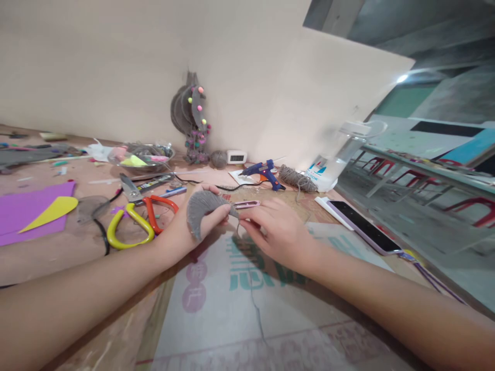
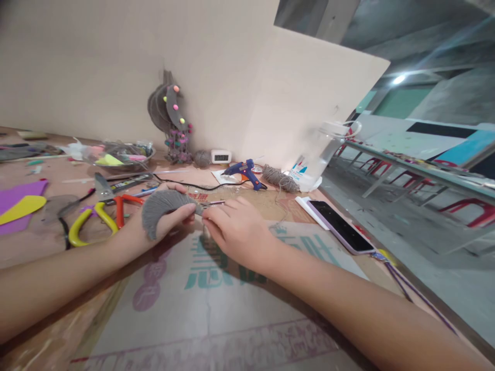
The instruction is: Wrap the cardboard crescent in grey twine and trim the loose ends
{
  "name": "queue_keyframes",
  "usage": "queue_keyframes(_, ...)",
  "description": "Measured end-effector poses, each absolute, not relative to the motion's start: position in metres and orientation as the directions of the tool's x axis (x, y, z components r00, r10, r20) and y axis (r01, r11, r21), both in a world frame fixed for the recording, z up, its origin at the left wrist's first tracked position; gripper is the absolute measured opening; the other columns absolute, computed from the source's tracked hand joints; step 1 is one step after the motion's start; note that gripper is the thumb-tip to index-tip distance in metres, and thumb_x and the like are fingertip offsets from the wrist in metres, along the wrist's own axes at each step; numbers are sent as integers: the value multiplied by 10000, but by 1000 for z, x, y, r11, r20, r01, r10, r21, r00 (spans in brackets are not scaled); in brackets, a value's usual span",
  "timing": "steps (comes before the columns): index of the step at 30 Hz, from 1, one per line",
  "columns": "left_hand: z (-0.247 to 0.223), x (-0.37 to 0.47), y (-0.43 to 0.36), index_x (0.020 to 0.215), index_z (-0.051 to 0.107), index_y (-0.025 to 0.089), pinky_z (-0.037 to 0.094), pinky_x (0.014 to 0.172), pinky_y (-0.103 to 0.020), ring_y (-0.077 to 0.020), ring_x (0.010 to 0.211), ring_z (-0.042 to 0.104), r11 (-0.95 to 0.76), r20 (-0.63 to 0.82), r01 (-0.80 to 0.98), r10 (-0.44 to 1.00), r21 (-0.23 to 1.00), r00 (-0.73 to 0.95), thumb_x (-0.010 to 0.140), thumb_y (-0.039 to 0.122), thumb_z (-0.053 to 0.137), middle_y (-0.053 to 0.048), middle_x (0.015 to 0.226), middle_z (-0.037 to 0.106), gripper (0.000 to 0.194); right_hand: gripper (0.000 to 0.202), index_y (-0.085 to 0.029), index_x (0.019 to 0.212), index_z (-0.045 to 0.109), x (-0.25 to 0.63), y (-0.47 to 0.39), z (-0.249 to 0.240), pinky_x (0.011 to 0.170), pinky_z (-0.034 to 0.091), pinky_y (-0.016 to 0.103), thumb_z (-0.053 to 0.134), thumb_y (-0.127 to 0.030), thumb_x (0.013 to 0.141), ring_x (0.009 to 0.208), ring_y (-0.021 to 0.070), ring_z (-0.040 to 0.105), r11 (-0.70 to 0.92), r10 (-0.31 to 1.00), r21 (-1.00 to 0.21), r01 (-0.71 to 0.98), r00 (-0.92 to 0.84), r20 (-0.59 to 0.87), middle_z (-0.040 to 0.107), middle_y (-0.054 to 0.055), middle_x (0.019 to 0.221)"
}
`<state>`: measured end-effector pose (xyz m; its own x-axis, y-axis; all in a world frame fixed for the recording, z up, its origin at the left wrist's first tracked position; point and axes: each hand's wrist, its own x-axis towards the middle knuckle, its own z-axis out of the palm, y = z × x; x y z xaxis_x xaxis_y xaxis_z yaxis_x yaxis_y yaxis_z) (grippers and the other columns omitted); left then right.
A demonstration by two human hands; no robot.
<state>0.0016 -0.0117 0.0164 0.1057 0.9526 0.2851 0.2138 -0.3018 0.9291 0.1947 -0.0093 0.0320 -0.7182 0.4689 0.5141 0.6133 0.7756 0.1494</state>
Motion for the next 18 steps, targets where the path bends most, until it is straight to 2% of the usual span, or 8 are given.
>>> queue_keyframes(6, 19, 5, -10, 705, 518, 236, 462, 618, -272, -180, 680, 597, -263, 241, 255, 964, 930, 117, 725, 310, 584, 8, 619, 611, 101, 186, -178, 886, 617, 202, -1, 32, 701, 381, 305, 453, -256, 926, 736, 175, 552, 762, 496, 96, 641, -672, 550, 673, 35, 786)
queue_keyframes(10, 22, 6, -10, 668, 520, 238, 466, 625, -290, -180, 640, 592, -275, 251, 259, 960, 926, 122, 721, 312, 577, 8, 580, 602, 107, 198, -176, 880, 629, 204, 1, 29, 690, 387, 309, 455, -262, 923, 721, 178, 561, 746, 512, 92, 659, -657, 553, 681, 34, 782)
queue_keyframes(13, 18, 5, -8, 693, 517, 231, 464, 622, -291, -164, 588, 590, -288, 266, 238, 956, 928, 121, 734, 319, 569, 13, 582, 605, 111, 190, -168, 891, 633, 205, 3, 29, 705, 397, 307, 463, -250, 915, 748, 181, 572, 745, 519, 79, 662, -650, 555, 681, 42, 799)
queue_keyframes(18, 9, 2, -1, 863, 484, 233, 461, 603, -275, -156, 551, 607, -272, 251, 190, 960, 943, 126, 732, 333, 591, 48, 575, 618, 197, 157, -172, 887, 638, 207, 7, 28, 700, 396, 299, 495, -238, 895, 744, 179, 572, 724, 559, 43, 688, -622, 549, 683, 39, 793)
